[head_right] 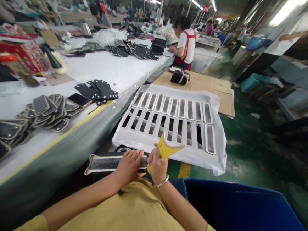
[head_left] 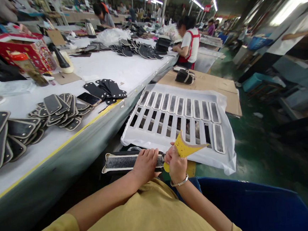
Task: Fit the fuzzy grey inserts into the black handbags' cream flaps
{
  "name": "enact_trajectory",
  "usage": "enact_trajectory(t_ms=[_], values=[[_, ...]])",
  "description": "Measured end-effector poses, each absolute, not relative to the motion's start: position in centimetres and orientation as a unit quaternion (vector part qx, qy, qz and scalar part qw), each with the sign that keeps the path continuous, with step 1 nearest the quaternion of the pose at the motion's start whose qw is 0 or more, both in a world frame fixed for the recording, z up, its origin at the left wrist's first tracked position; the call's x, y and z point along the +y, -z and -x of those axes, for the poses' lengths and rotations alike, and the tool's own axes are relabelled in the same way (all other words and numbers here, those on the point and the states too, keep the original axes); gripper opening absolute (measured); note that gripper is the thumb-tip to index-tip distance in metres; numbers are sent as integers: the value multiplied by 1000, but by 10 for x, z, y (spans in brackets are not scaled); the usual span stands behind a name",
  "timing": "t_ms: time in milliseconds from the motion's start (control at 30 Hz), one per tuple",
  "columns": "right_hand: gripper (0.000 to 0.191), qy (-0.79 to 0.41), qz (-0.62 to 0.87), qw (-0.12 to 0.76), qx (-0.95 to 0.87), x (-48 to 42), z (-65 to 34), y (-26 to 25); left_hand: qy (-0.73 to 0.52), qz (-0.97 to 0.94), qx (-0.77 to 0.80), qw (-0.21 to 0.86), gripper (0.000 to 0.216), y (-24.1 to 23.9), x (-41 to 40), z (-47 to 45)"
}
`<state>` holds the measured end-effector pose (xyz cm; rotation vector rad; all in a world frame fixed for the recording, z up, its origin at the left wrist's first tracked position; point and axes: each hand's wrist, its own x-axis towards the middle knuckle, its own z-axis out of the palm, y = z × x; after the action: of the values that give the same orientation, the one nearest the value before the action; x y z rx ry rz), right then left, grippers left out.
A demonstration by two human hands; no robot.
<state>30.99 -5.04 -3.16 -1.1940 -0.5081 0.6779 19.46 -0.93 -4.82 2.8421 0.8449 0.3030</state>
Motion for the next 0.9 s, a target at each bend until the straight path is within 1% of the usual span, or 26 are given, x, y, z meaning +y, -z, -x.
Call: enact_trajectory(t_ms=[200,467,633,733,900], values=[[31,-316,547,751,-190,-56,-298,35,-97,-950,285,83,80,47,-8,-194],[29,-273,596,717,-235,-50,-294,47,-82,-951,283,99,79,47,-4,-196],[28,-315,539,758,-189,-57,-297,41,-86,-950,283,100,78,46,-5,-195],[29,-312,528,778,-138,-62,-300,40,-96,-949,283,102,78,46,-6,-194],[29,-299,537,783,-93,-61,-299,45,-95,-946,287,115,77,46,-6,-195]])
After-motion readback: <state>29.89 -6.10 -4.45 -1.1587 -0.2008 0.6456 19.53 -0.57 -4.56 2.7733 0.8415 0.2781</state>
